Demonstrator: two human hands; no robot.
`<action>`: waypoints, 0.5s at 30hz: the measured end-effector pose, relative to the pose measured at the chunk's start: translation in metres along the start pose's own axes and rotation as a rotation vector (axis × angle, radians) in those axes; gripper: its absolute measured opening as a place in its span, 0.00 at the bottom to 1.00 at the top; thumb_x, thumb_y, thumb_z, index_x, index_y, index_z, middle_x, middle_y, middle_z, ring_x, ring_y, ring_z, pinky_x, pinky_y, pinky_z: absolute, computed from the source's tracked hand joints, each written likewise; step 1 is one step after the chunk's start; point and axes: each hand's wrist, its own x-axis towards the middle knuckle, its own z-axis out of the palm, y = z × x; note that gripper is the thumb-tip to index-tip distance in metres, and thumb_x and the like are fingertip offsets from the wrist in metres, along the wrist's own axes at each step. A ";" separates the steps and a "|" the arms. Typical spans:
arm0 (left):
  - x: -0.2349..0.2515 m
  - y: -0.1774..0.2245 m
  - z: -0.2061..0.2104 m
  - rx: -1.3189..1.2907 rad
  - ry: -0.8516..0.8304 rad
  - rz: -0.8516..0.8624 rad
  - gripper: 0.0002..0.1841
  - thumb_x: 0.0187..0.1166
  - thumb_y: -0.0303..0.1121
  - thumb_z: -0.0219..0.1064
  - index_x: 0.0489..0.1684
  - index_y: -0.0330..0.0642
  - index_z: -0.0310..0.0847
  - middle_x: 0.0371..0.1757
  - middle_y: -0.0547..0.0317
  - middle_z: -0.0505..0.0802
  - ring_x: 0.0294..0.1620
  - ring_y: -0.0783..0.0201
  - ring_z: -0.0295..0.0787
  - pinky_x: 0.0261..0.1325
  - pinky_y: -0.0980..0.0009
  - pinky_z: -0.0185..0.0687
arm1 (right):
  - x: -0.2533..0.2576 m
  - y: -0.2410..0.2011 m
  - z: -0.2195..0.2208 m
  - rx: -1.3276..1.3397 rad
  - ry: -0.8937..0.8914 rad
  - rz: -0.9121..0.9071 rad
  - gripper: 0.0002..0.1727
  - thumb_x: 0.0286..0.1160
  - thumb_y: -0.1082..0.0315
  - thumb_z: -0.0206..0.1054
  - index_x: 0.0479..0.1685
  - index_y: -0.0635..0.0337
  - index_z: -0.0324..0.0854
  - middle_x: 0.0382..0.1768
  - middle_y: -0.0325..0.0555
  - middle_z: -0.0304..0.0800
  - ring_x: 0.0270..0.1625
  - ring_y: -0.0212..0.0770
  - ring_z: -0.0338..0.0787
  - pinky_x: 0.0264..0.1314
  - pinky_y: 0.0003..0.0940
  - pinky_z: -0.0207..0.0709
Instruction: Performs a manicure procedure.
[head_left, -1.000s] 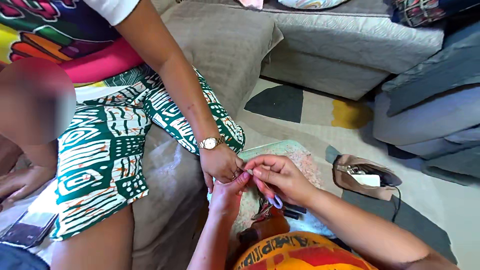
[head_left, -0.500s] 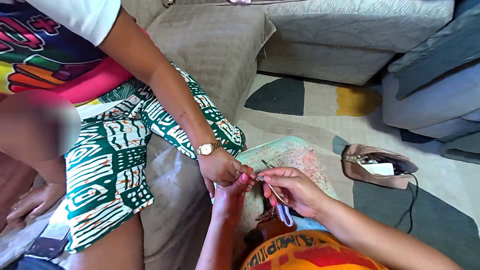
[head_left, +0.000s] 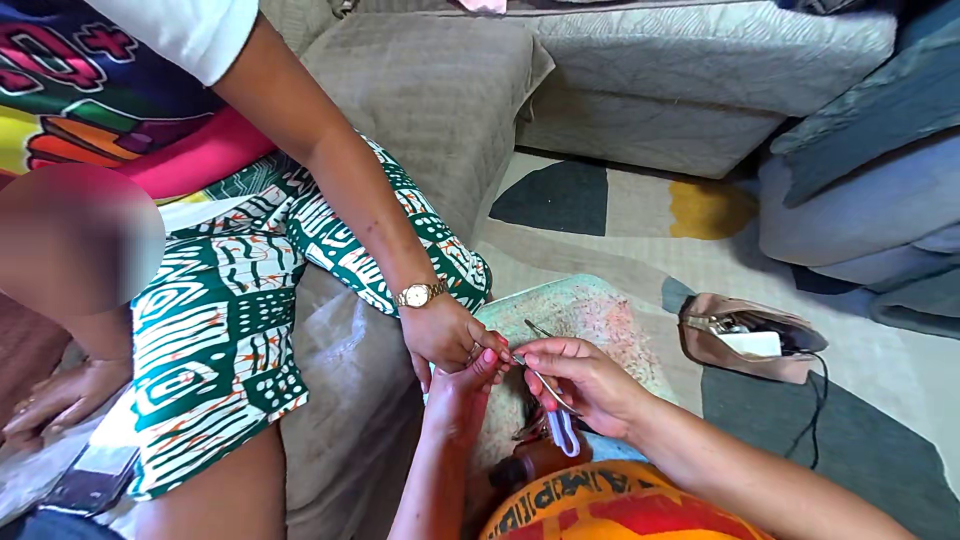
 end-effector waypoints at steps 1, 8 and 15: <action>0.000 0.000 -0.001 -0.003 -0.005 -0.001 0.13 0.66 0.26 0.81 0.46 0.33 0.88 0.45 0.43 0.95 0.40 0.61 0.95 0.44 0.71 0.92 | 0.000 0.001 0.000 -0.002 -0.003 -0.004 0.13 0.86 0.69 0.60 0.57 0.65 0.87 0.29 0.42 0.90 0.23 0.27 0.85 0.26 0.19 0.80; 0.001 -0.004 -0.007 -0.034 -0.077 0.043 0.16 0.66 0.31 0.82 0.48 0.36 0.88 0.46 0.45 0.95 0.41 0.62 0.95 0.45 0.70 0.91 | 0.001 0.003 0.000 -0.016 -0.032 -0.019 0.14 0.86 0.68 0.59 0.58 0.64 0.86 0.26 0.38 0.86 0.22 0.25 0.81 0.25 0.18 0.78; 0.001 -0.004 -0.005 -0.028 -0.055 0.034 0.13 0.67 0.29 0.81 0.46 0.35 0.87 0.44 0.46 0.94 0.39 0.63 0.93 0.42 0.72 0.90 | -0.001 0.001 -0.004 -0.011 -0.052 -0.029 0.15 0.86 0.69 0.57 0.59 0.67 0.87 0.30 0.45 0.94 0.26 0.31 0.91 0.29 0.23 0.86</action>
